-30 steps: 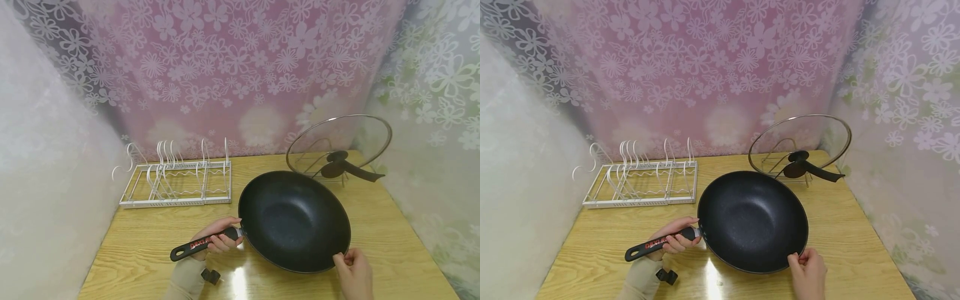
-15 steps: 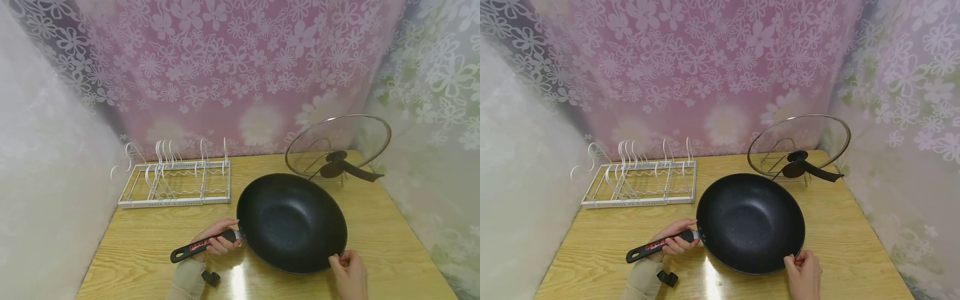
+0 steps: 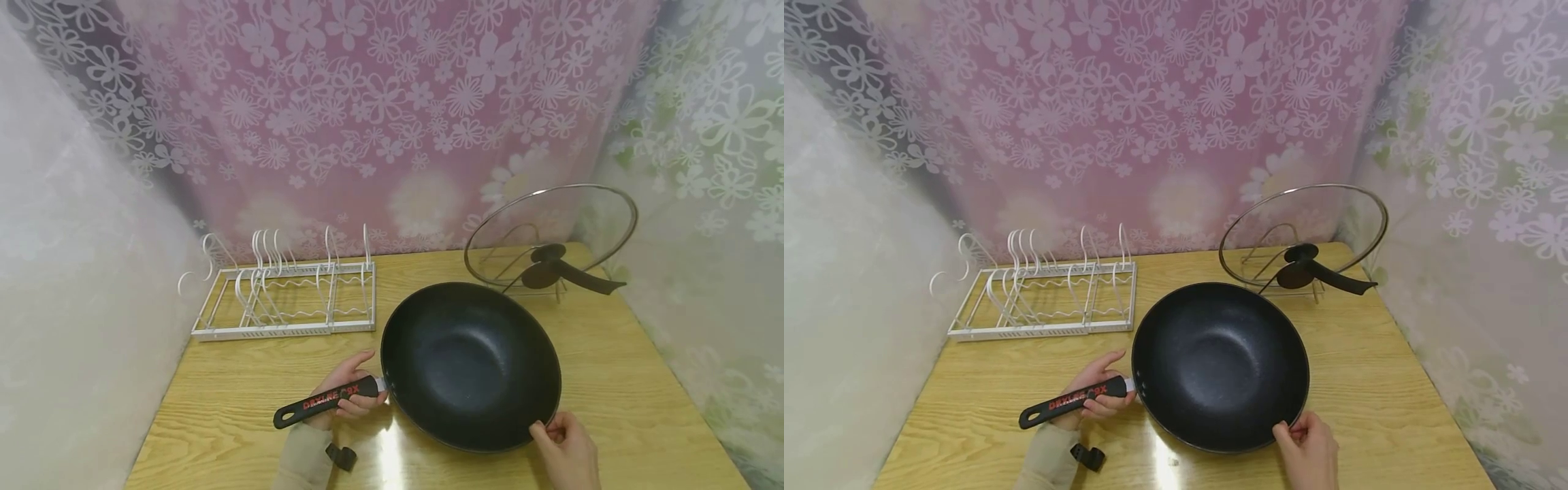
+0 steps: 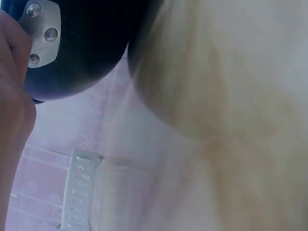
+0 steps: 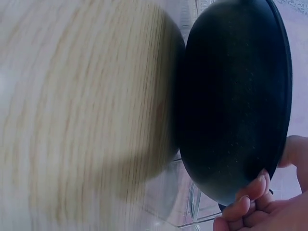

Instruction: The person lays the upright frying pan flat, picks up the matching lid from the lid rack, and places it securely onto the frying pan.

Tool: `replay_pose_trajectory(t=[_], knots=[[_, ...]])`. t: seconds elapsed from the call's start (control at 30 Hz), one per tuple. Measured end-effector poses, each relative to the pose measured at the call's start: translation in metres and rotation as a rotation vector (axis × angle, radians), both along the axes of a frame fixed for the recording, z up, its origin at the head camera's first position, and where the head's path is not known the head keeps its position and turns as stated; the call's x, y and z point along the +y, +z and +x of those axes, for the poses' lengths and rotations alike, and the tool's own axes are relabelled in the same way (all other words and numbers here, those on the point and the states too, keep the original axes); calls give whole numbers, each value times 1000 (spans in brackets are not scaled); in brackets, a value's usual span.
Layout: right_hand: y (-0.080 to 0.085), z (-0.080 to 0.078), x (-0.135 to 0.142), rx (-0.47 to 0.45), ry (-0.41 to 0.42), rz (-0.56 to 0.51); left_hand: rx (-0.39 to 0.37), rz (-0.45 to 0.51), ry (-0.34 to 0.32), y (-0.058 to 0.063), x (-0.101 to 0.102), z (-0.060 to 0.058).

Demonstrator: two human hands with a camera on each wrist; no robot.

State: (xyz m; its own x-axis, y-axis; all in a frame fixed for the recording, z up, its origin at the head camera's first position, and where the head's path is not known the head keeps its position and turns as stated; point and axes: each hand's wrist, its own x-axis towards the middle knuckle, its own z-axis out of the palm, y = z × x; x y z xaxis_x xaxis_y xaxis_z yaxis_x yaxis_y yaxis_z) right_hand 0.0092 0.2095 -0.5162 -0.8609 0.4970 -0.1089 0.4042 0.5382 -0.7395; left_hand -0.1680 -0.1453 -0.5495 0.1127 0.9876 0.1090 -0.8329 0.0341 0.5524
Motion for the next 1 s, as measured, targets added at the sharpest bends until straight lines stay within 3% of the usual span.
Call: replay_pose_trajectory(t=[0.17, 0.67, 1.0], knots=[[0, -1, 1, -84, 66, -42, -17, 83, 25, -8, -3, 1], [-2, 1, -10, -17, 126, 42, 13, 227, 87, -25, -11, 3], [-4, 3, -17, 9, 100, 33, -51, 177, 292, -25, -14, 19]])
